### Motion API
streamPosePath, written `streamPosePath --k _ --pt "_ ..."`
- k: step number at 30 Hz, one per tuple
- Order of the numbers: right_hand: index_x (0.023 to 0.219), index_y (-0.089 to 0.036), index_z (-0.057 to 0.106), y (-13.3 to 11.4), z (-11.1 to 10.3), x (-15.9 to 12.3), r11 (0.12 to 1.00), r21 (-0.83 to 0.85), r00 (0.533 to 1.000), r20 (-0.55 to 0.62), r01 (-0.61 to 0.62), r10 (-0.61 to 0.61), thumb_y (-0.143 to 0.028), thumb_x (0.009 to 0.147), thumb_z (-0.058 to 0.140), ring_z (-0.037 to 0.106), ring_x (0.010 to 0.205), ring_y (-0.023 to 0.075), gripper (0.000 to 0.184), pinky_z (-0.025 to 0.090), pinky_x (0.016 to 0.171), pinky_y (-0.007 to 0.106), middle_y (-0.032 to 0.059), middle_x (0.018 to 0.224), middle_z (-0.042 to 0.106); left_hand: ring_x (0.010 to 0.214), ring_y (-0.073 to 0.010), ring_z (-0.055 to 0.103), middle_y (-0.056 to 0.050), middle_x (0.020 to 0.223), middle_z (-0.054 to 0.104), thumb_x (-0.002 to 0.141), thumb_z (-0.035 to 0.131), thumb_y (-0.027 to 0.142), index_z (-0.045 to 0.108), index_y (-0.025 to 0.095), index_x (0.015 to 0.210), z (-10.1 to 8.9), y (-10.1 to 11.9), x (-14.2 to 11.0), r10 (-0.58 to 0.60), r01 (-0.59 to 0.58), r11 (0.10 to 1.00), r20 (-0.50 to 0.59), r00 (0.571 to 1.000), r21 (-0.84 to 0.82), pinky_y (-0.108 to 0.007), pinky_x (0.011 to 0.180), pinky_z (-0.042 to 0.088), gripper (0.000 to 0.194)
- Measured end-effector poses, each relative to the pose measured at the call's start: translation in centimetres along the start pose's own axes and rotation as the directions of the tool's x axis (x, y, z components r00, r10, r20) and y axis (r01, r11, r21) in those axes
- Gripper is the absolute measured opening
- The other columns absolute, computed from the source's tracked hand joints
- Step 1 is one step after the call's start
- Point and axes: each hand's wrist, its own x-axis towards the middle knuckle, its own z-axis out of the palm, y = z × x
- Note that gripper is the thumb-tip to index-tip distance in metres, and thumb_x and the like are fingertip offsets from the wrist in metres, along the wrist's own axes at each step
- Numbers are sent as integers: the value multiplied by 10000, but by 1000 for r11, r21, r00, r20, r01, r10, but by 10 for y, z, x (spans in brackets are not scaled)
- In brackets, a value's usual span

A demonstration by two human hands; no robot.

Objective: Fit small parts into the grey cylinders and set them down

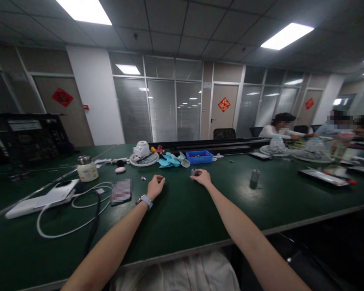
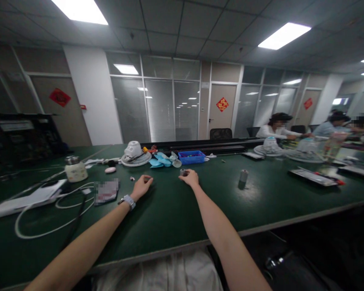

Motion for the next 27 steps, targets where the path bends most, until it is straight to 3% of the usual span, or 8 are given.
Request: streamPosePath --k 3,7,10,12,15,22,25,27 --pt "987 -174 654 3 -1 0 1000 17 1000 23 9 -9 -377 548 789 671 854 196 502 509 756 285 70 914 712 777 -191 619 -87 905 679 814 532 369 621 165 1012 11 13 2 59 -58 998 -46 997 16 -283 688 437 298" --pt "951 -168 642 4 4 -4 999 36 999 31 38 -39 -429 546 781 671 803 190 501 502 703 272 62 867 711 907 -225 569 -76 912 680 802 541 440 672 209 1006 41 62 -1 321 -318 946 -46 946 65 -324 795 408 335" --pt "933 -188 632 5 8 -5 996 54 997 32 64 -66 -414 583 760 668 788 180 435 492 679 260 38 837 709 998 -279 503 -113 996 661 764 564 513 705 218 1002 60 98 -4 348 -341 932 -46 936 119 -365 822 384 404" --pt "917 -200 629 6 10 -4 996 48 997 41 70 -72 -395 605 744 666 790 179 385 486 668 256 28 831 707 1010 -298 480 -129 1024 649 761 565 520 737 222 926 67 111 -3 338 -329 934 -41 940 138 -383 824 373 381" --pt "886 -210 627 6 11 -4 998 28 997 43 63 -64 -382 617 726 663 776 180 334 477 647 253 24 825 704 1005 -305 463 -129 1016 647 759 576 506 757 233 854 69 114 1 342 -331 929 -38 939 165 -395 819 363 341" --pt "860 -216 611 3 12 -6 998 27 998 23 52 -52 -372 627 719 656 783 170 300 464 660 244 20 846 701 1041 -296 441 -107 1042 646 805 539 470 749 227 898 66 120 3 407 -396 879 13 913 267 -389 840 347 334" --pt "864 -220 609 3 12 -7 999 14 999 31 33 -34 -433 605 736 655 782 174 359 468 666 249 19 841 699 1044 -269 454 -74 1047 659 835 502 460 734 248 938 54 119 6 426 -406 865 -6 905 295 -367 846 351 331" --pt "859 -217 607 1 11 -8 999 4 999 24 41 -41 -487 595 733 653 782 179 398 471 672 258 22 836 696 1027 -260 470 -62 1031 672 832 504 470 732 262 947 41 107 8 425 -392 866 -42 904 311 -350 831 359 330"
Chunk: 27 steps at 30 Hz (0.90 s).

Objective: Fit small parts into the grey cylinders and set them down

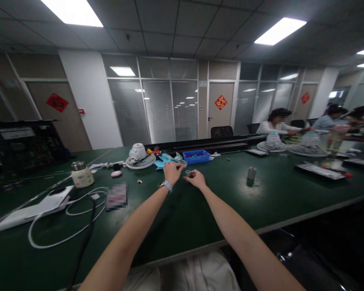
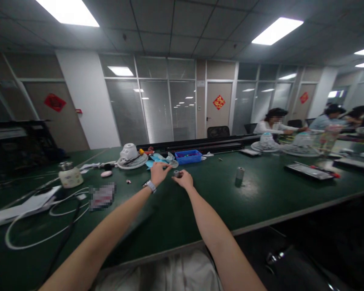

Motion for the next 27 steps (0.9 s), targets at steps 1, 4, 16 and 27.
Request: streamPosePath --k 1,4,16,27 --pt "855 -216 607 -1 -1 0 1000 -3 1000 -3 6 -6 -504 593 729 652 788 182 409 471 675 262 24 839 694 1018 -261 478 -57 1016 679 827 505 482 731 275 951 -4 -11 -3 -2 2 1000 6 1000 13 -344 817 366 331" --pt "853 -214 605 -3 -3 -2 1000 -9 1000 2 12 -12 -515 595 726 647 810 184 415 472 686 266 27 858 691 980 -288 503 -62 915 702 791 527 534 742 305 915 -12 -52 -17 -112 104 991 86 990 90 -345 763 389 337" --pt "881 -202 601 -3 -6 -2 1000 -25 1000 26 11 -10 -538 603 717 645 820 184 451 484 708 284 38 883 685 874 -216 608 -46 913 718 743 574 563 745 281 912 -7 -113 -33 -210 211 977 209 955 17 -276 728 432 371" --pt "957 -215 599 1 -1 -2 999 -1 999 7 32 -32 -522 602 721 646 849 188 485 492 737 295 37 925 688 892 -206 626 -48 958 707 797 505 542 694 264 1056 -2 -122 -36 -212 220 976 217 953 -13 -267 707 445 424"
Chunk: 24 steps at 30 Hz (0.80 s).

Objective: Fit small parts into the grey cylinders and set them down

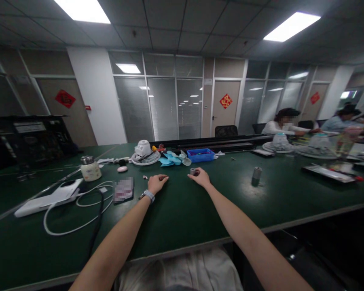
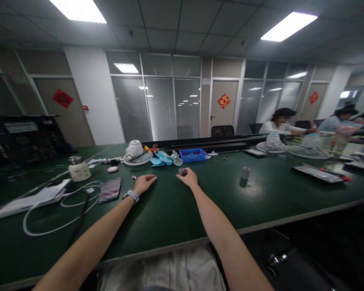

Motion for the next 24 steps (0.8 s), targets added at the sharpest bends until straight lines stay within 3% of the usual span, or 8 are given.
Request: streamPosePath --k 9,18,24 --pt "995 -207 594 -5 -4 -4 1000 8 1000 -4 -6 6 -513 621 713 645 865 188 498 495 753 295 53 953 684 973 -220 606 -14 1018 701 772 542 523 694 329 1037 -3 4 -3 19 -23 996 53 998 86 -287 767 443 363" --pt "980 -206 598 -6 -6 -5 1000 2 1000 -3 -13 13 -486 636 716 647 856 181 459 498 764 303 48 942 687 990 -220 588 -26 1036 699 768 558 493 721 319 972 -4 6 -5 2 -5 998 53 999 56 -282 798 428 314" --pt "950 -208 615 -17 -1 -9 994 94 998 31 57 -60 -456 643 729 658 820 167 411 518 758 297 39 902 695 1002 -231 578 -36 1030 701 760 580 482 727 310 953 -3 5 -4 -7 6 1000 43 999 26 -301 832 420 298"
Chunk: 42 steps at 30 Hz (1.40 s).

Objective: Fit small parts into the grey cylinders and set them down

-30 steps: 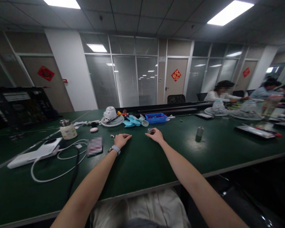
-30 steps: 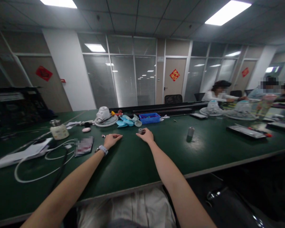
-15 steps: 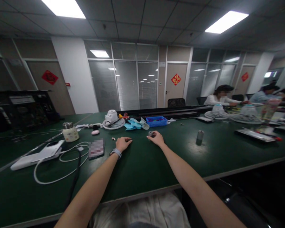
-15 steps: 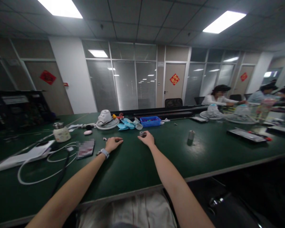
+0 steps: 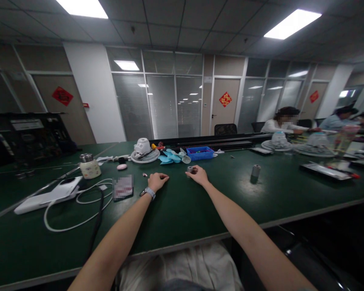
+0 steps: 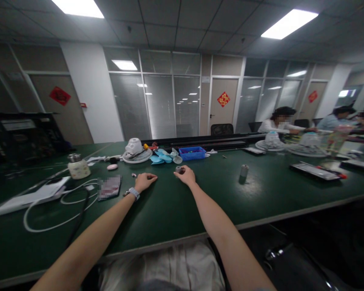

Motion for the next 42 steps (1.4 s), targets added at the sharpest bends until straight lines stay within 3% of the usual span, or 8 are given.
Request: streamPosePath --k 11,14,18,24,31,36,39,42 --pt "1010 -201 626 -16 20 -7 995 64 993 92 72 -78 -453 651 729 661 854 169 450 526 780 287 56 945 694 925 -212 617 -30 967 715 752 592 485 734 278 938 -1 3 0 -47 44 997 -36 998 -62 -274 753 448 314" --pt "1017 -203 621 -15 19 -8 995 63 992 95 77 -83 -456 653 727 663 843 172 456 528 762 280 57 942 696 874 -189 630 -33 941 718 782 570 460 725 242 960 -5 22 1 -76 51 975 -109 991 -217 -257 715 458 321" --pt "1005 -214 617 -12 22 -7 993 59 989 97 105 -111 -443 663 715 668 801 169 423 529 726 271 38 894 702 832 -167 641 -37 909 723 804 565 421 721 209 946 -2 63 2 67 -135 928 -202 977 -347 -250 741 471 299" --pt "994 -228 619 -9 24 -4 990 47 987 75 136 -139 -339 675 702 666 794 162 348 521 729 266 20 884 703 807 -159 652 -37 900 723 811 581 341 718 194 921 13 94 3 145 -194 910 -157 977 -367 -250 739 490 229" --pt "964 -237 625 -9 27 -6 989 67 987 82 130 -136 -372 669 705 664 781 162 334 520 714 266 11 855 701 794 -168 651 -52 904 723 799 588 356 726 185 928 11 87 5 182 -211 908 -111 977 -362 -252 725 488 255" --pt "987 -217 628 -3 15 10 991 98 992 77 92 -100 -377 657 719 659 818 159 378 511 748 268 25 897 701 827 -176 650 -74 1080 681 783 591 448 619 183 1180 9 63 3 181 -170 890 -15 983 -423 -263 734 495 478" --pt "1037 -216 616 12 -16 20 999 -23 992 -126 -24 21 -403 685 693 650 866 182 405 496 787 296 46 948 695 795 -156 657 -62 1041 690 787 587 440 599 186 1191 6 34 0 74 -69 897 -4 997 -437 -246 706 497 477" --pt "1076 -222 606 34 -51 23 957 -160 917 -362 -241 170 -403 727 650 636 917 221 396 477 806 329 72 985 685 733 -135 661 -63 938 707 814 562 386 648 166 1080 4 10 0 -103 69 902 -60 993 -425 -231 688 493 356"
